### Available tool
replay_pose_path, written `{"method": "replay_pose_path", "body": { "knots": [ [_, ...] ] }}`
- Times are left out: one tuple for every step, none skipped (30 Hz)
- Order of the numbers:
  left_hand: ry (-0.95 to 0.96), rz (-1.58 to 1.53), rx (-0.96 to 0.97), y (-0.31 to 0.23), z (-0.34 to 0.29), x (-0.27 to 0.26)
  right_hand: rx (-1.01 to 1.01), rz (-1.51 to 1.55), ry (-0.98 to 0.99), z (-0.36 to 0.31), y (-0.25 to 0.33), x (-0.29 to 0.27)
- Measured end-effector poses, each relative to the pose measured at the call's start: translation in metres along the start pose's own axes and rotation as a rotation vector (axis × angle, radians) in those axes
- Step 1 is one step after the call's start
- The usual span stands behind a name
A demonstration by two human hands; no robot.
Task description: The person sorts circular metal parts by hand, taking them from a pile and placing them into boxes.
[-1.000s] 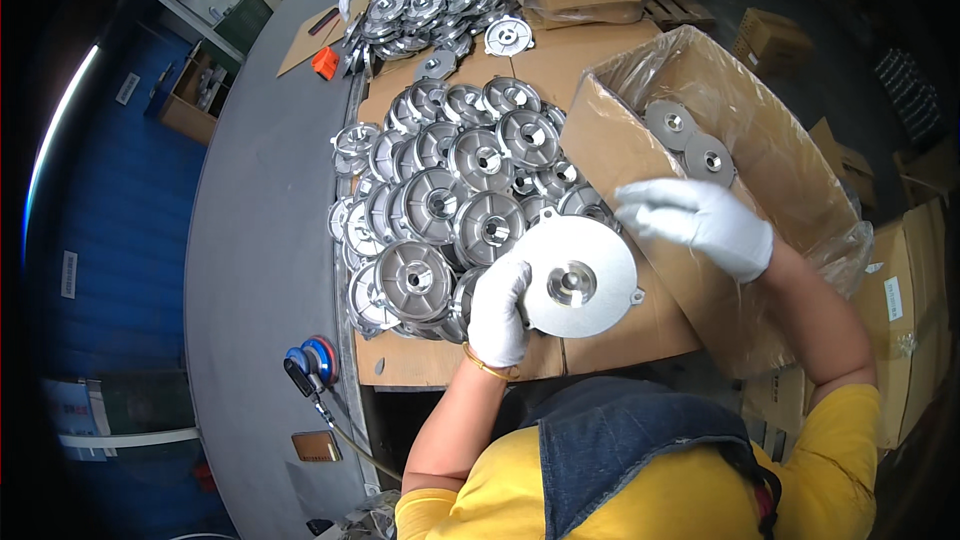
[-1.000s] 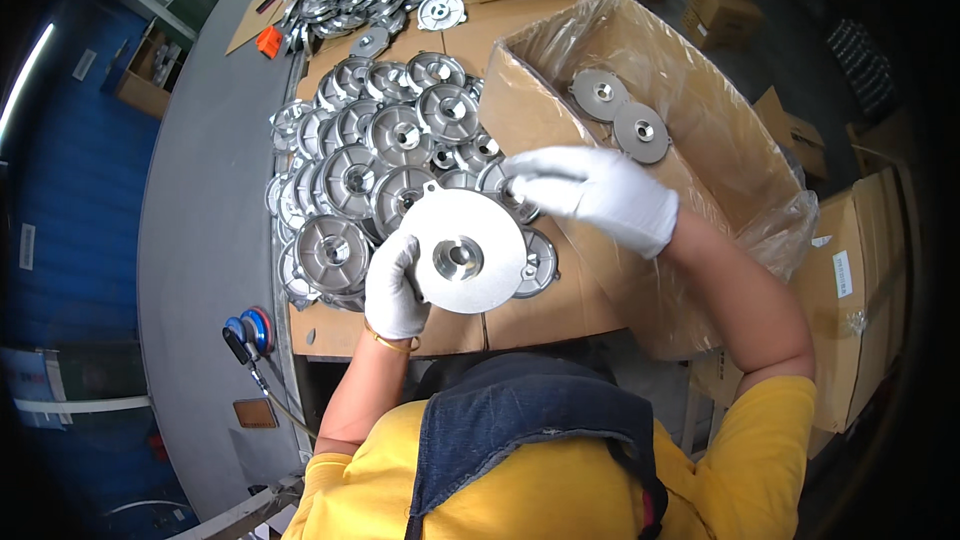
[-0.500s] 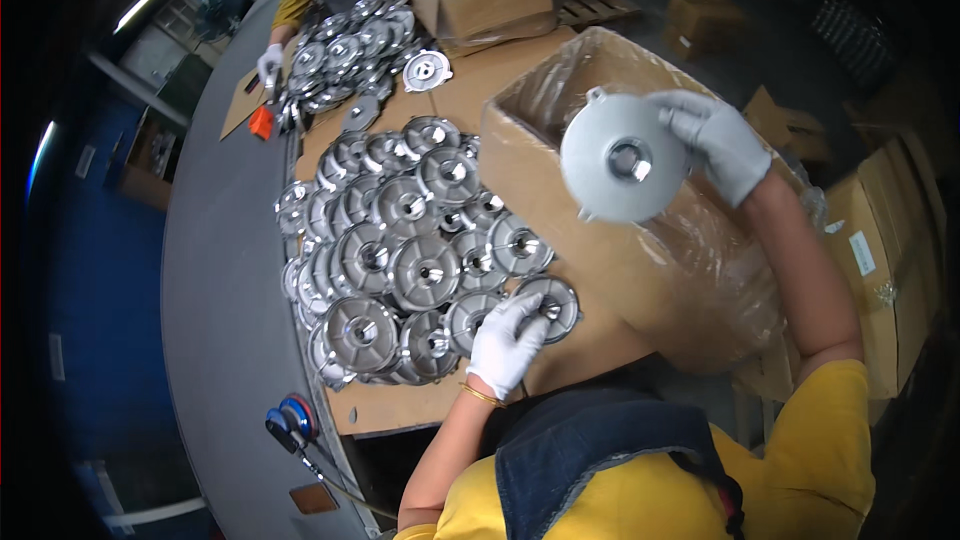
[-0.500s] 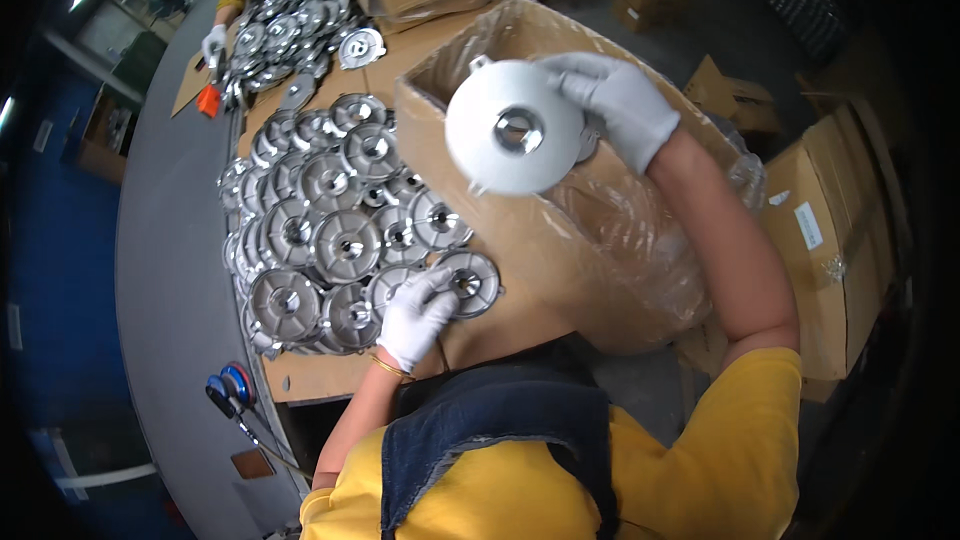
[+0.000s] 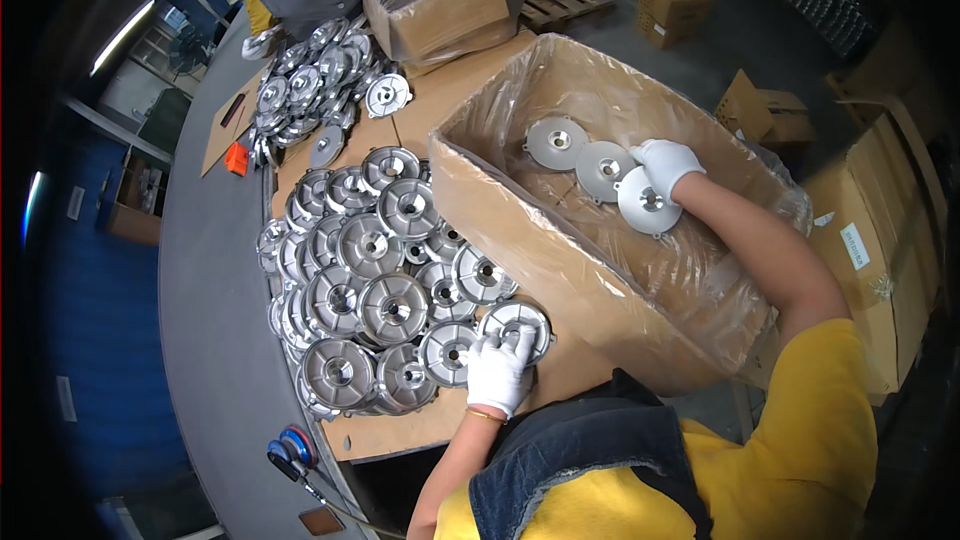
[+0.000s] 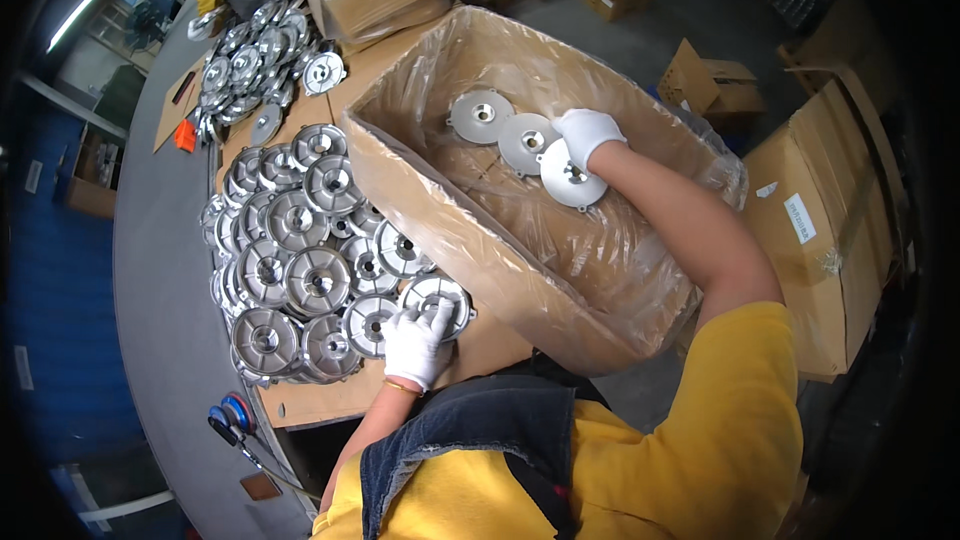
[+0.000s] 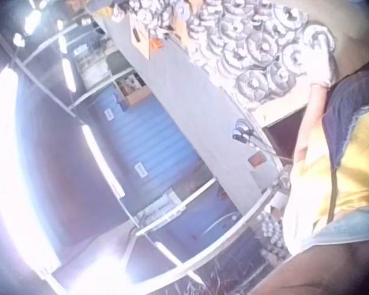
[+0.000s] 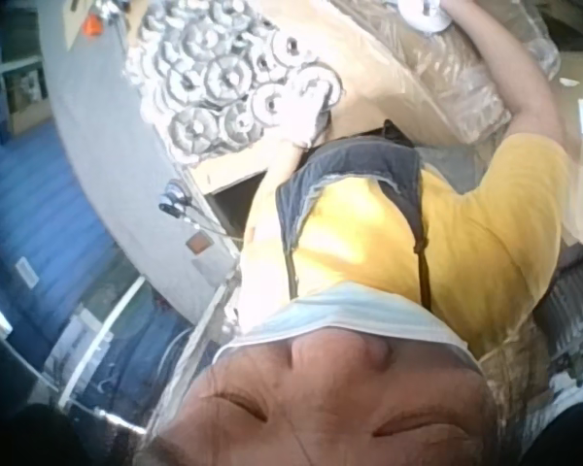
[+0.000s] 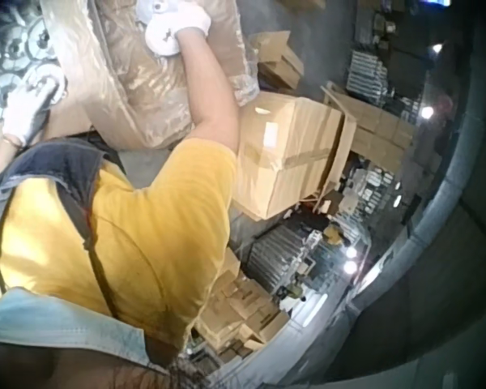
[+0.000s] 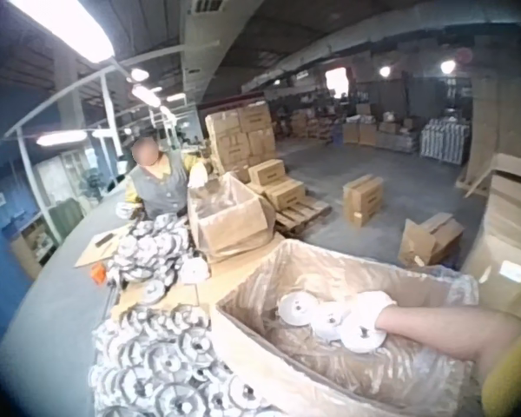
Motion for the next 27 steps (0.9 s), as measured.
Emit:
{"method": "replay_pose_path", "body": {
  "knots": [
    [0.02,0.015,0.0,-0.001,-0.001,-0.002,-0.115,-0.101,-0.019,0.0,0.005,0.0],
    [0.023,0.02,-0.012,-0.002,-0.002,-0.004,-0.127,-0.096,-0.019,-0.002,0.01,0.001],
    [-0.02,-0.03,-0.011,-0.003,-0.003,-0.006,-0.235,-0.131,0.112,-0.005,0.015,0.003],
    [-0.062,-0.082,-0.013,-0.004,-0.005,-0.009,-0.345,-0.168,0.246,-0.009,0.021,0.006],
    [-0.114,-0.074,0.009,-0.006,-0.006,-0.016,-0.373,-0.088,0.134,-0.014,0.014,0.019],
    [-0.142,-0.13,0.001,-0.006,-0.008,-0.021,-0.396,-0.084,0.135,-0.018,0.009,0.023],
    [-0.183,-0.204,-0.043,-0.005,-0.011,-0.022,-0.348,-0.013,0.158,-0.02,0.006,0.02],
    [-0.226,-0.278,-0.086,-0.003,-0.014,-0.024,-0.299,0.057,0.183,-0.02,0.007,0.019],
    [-0.353,-0.448,-0.105,0.001,-0.016,-0.025,-0.319,0.056,0.189,-0.02,0.017,0.002],
    [-0.256,-0.593,-0.278,0.005,-0.02,-0.029,-0.208,0.117,0.368,-0.02,0.027,-0.021],
    [-0.303,-0.836,-0.389,0.012,-0.028,-0.027,-0.093,0.173,0.544,-0.019,0.037,-0.034],
    [-0.351,-1.084,-0.49,0.019,-0.036,-0.024,-0.106,0.167,0.548,-0.019,0.039,-0.036],
    [-0.322,-1.46,-0.61,0.023,-0.039,-0.037,-0.144,0.32,0.396,-0.02,0.039,-0.037],
    [-0.47,-1.678,-0.502,0.024,-0.037,-0.045,-0.178,0.473,0.242,-0.021,0.04,-0.039],
    [-0.472,-1.772,-0.48,0.028,-0.04,-0.051,-0.198,0.471,0.255,-0.025,0.052,-0.048],
    [-0.477,-1.865,-0.453,0.035,-0.044,-0.056,-0.202,0.687,0.258,-0.033,0.07,-0.064],
    [-0.468,-1.91,-0.382,0.042,-0.047,-0.058,-0.201,0.903,0.262,-0.04,0.086,-0.076],
    [-0.478,-1.911,-0.387,0.045,-0.051,-0.062,-0.209,0.9,0.267,-0.047,0.097,-0.084],
    [-0.462,-2.052,-0.387,0.045,-0.055,-0.067,-0.257,0.965,0.249,-0.053,0.108,-0.089],
    [-0.444,-2.193,-0.384,0.045,-0.059,-0.073,-0.305,1.03,0.23,-0.061,0.12,-0.096],
    [-0.534,-2.221,-0.412,0.043,-0.062,-0.077,-0.269,1.068,0.251,-0.076,0.14,-0.111],
    [-0.544,-2.219,-0.413,0.042,-0.064,-0.076,-0.277,1.066,0.254,-0.082,0.149,-0.111],
    [-0.615,-2.279,-0.407,0.041,-0.067,-0.075,-0.274,1.036,0.174,-0.086,0.155,-0.112],
    [-0.683,-2.342,-0.398,0.04,-0.069,-0.075,-0.266,1.003,0.093,-0.09,0.159,-0.113],
    [-0.665,-2.391,-0.378,0.041,-0.072,-0.077,-0.299,0.987,0.034,-0.094,0.165,-0.115],
    [-0.668,-2.392,-0.377,0.041,-0.073,-0.081,-0.301,0.985,0.035,-0.098,0.171,-0.117],
    [-0.649,-2.378,-0.357,0.041,-0.075,-0.083,-0.329,1.034,0.071,-0.103,0.178,-0.12]
  ]
}}
Point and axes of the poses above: each hand's wrist, its own z-axis towards the middle knuckle, its own x-axis out of the palm, y = z × x, the point moved 1 cm from there along z, towards the middle knuckle
